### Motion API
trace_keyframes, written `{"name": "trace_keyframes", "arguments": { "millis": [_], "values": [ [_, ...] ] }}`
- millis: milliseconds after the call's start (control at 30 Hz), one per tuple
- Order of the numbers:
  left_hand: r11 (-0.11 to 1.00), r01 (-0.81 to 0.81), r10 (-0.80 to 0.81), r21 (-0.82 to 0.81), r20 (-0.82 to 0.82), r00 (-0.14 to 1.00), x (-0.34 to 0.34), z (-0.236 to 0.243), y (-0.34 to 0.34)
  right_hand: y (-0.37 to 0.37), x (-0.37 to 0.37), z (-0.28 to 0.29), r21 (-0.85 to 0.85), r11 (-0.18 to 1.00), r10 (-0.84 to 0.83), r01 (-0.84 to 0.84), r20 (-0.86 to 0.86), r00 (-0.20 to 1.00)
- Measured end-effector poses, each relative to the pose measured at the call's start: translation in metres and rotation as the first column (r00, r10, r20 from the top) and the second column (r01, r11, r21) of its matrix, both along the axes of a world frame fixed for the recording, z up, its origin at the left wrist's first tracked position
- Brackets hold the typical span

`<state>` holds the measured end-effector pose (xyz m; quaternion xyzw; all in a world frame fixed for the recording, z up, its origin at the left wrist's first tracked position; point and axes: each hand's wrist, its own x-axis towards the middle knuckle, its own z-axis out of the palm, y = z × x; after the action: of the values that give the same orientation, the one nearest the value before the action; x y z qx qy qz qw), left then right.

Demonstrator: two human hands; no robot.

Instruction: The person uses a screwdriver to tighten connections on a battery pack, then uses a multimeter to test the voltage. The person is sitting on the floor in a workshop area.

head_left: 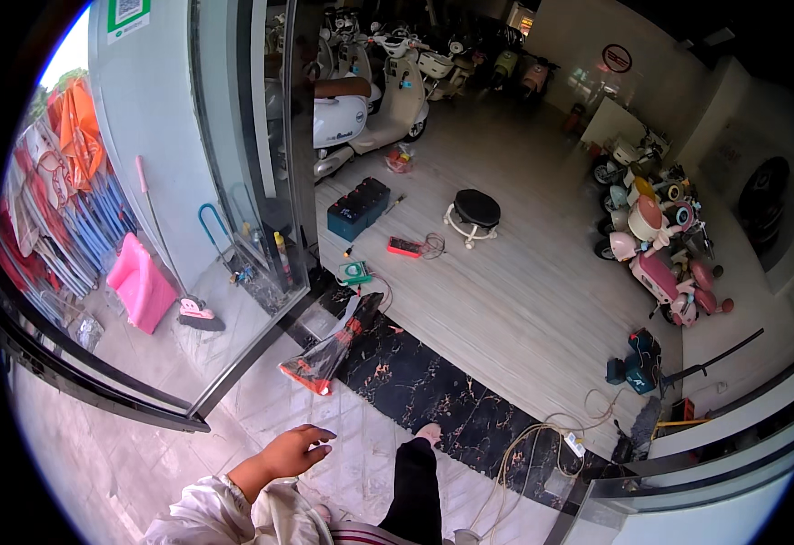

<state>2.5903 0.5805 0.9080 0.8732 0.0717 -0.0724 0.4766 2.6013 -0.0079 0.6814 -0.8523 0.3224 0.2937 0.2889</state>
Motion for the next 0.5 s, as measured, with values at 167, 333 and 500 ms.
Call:
{"name": "trace_keyframes", "arguments": {
  "millis": [167, 333, 500],
  "values": [
    [0.996, -0.088, 0.088, 0.010, -0.191, 0.978, 0.185, -0.028, -0.006, 0.001, 0.248, 0.004, 0.033, 0.999, -0.008, 0.007, 0.014, 1.000],
    [0.909, -0.396, 0.320, -0.131, -0.390, 0.863, 0.309, -0.040, 0.004, -0.005, 0.521, 0.029, 0.100, 0.984, 0.112, -0.146, 0.287, 0.951],
    [0.459, -0.828, 0.670, -0.322, -0.486, 0.561, 0.416, -0.060, 0.050, 0.166, 0.860, 0.155, 0.326, 0.854, 0.212, -0.405, 0.493, 0.844]
  ]
}}
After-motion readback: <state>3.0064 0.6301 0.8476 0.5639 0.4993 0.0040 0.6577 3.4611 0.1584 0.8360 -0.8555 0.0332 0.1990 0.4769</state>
